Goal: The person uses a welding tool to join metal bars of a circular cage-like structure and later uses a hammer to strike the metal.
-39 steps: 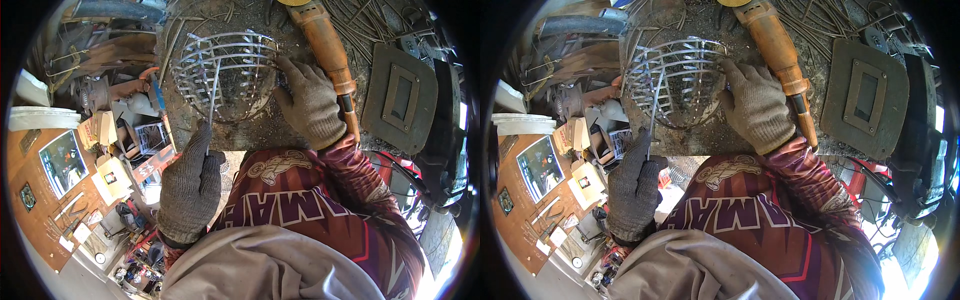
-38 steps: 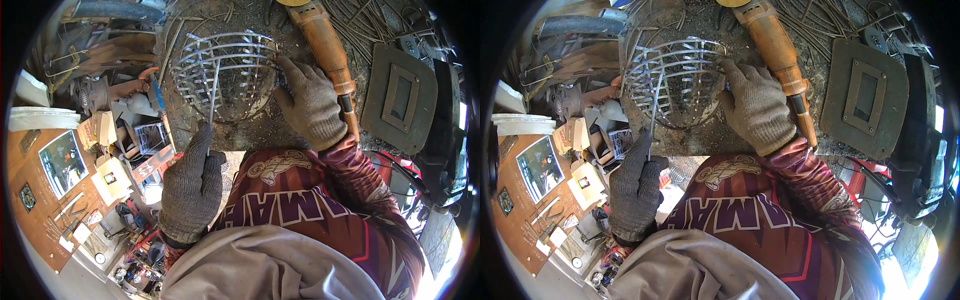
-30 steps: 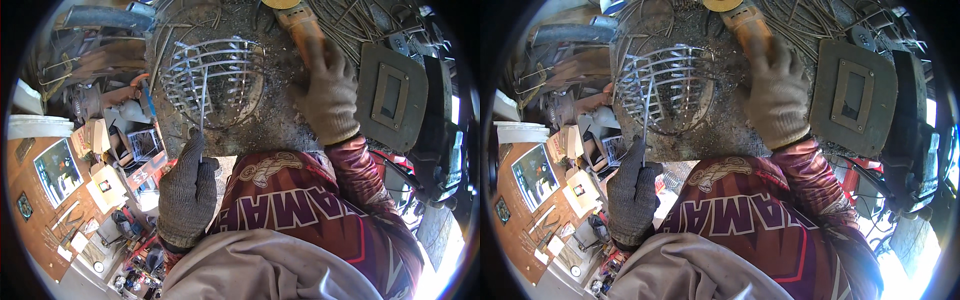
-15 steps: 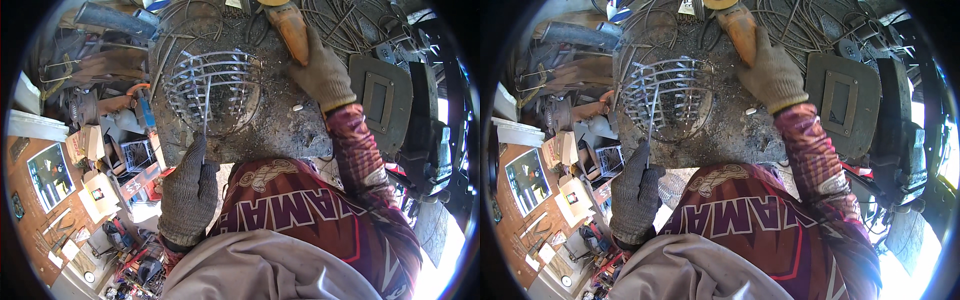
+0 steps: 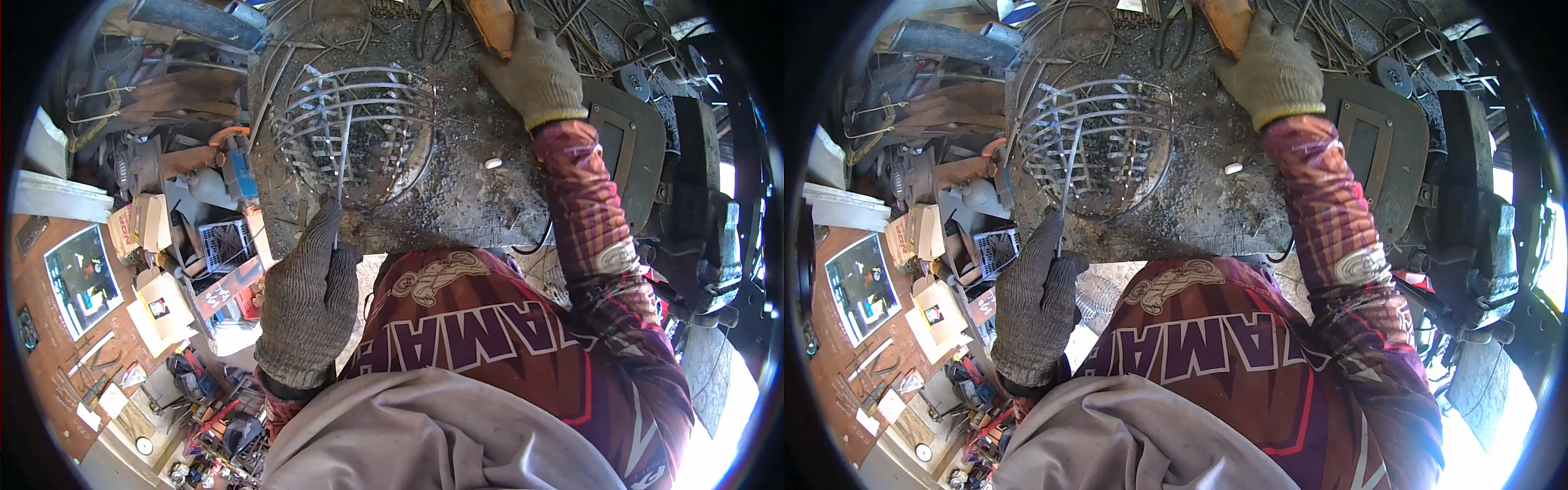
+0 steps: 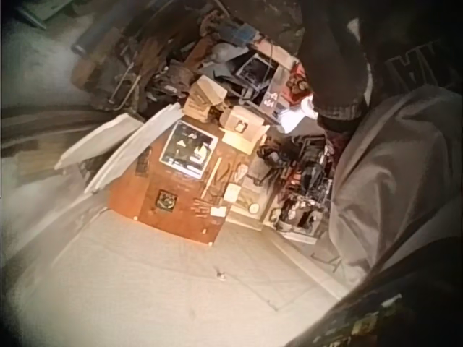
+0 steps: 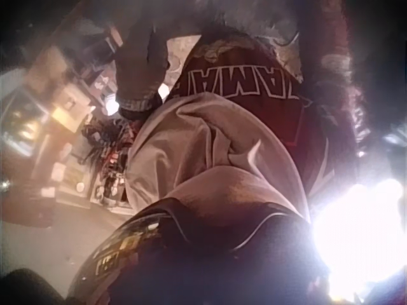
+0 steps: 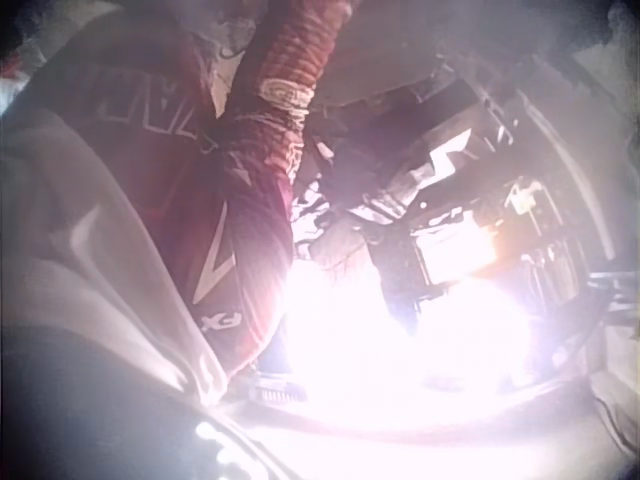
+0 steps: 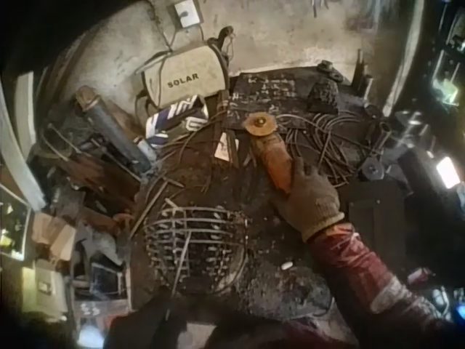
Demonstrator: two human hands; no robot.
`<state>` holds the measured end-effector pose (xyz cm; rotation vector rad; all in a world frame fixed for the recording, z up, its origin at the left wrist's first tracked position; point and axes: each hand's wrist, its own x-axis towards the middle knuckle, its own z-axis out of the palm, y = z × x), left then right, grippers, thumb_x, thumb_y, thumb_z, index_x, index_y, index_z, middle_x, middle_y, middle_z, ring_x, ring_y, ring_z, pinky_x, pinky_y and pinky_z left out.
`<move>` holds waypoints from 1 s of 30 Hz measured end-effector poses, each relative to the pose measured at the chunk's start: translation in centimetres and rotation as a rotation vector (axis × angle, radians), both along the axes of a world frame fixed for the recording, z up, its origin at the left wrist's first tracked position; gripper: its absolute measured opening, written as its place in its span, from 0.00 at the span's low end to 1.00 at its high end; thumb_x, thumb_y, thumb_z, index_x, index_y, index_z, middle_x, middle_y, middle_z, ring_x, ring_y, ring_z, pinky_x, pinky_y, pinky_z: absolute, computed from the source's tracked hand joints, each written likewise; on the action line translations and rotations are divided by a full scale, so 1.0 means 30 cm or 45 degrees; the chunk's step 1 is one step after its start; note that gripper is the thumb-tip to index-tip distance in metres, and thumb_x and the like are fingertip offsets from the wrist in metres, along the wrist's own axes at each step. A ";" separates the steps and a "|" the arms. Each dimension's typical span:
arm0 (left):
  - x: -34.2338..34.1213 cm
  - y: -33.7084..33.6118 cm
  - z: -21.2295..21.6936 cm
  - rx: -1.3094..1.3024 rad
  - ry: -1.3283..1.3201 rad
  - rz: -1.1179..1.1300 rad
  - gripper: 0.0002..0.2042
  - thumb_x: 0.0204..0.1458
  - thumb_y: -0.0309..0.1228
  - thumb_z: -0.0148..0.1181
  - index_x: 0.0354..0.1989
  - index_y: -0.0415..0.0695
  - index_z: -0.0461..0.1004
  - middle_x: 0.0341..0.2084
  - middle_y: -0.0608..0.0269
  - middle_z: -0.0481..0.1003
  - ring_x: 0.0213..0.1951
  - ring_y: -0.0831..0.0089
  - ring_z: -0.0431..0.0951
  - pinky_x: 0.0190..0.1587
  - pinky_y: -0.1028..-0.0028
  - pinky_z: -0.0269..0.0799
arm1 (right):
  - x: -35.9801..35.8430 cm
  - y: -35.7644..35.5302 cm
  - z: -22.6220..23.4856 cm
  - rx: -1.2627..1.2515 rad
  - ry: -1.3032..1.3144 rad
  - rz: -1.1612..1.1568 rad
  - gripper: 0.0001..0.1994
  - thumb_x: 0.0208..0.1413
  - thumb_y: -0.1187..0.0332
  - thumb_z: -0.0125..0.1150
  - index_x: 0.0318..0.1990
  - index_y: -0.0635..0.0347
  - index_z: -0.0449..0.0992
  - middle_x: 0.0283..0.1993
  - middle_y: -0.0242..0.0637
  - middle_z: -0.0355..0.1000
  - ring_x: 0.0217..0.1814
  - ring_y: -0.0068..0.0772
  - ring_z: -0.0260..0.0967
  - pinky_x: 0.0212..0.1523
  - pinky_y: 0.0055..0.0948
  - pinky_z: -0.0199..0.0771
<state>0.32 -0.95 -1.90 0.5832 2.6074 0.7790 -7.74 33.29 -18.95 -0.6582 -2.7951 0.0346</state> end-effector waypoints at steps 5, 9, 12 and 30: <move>0.002 -0.005 -0.012 0.076 0.035 -0.038 0.26 0.61 0.24 0.57 0.70 0.40 0.66 0.31 0.43 0.80 0.23 0.58 0.79 0.29 0.62 0.74 | 0.157 -0.164 0.172 -0.213 0.491 0.281 0.34 0.55 0.54 0.70 0.68 0.57 0.69 0.49 0.55 0.78 0.55 0.51 0.78 0.54 0.47 0.78; 0.004 0.015 0.025 -0.037 -0.134 0.049 0.26 0.61 0.24 0.57 0.69 0.38 0.66 0.39 0.41 0.81 0.29 0.59 0.83 0.33 0.65 0.77 | 0.256 -0.284 0.106 -0.851 0.154 0.504 0.19 0.58 0.65 0.66 0.56 0.59 0.78 0.46 0.47 0.78 0.49 0.51 0.78 0.48 0.47 0.80; 0.004 0.024 0.024 -0.050 -0.138 0.079 0.25 0.62 0.24 0.57 0.69 0.37 0.66 0.40 0.42 0.82 0.30 0.58 0.84 0.34 0.65 0.78 | 0.265 -0.307 0.065 -0.793 0.174 0.500 0.15 0.58 0.65 0.65 0.51 0.58 0.80 0.40 0.45 0.78 0.48 0.50 0.78 0.48 0.44 0.80; 0.010 0.035 0.036 -0.036 -0.152 0.109 0.23 0.63 0.22 0.52 0.68 0.35 0.67 0.33 0.53 0.83 0.22 0.75 0.75 0.27 0.72 0.73 | 0.266 -0.306 0.022 -1.037 0.249 0.410 0.13 0.59 0.66 0.65 0.50 0.57 0.82 0.42 0.45 0.80 0.46 0.52 0.78 0.49 0.43 0.78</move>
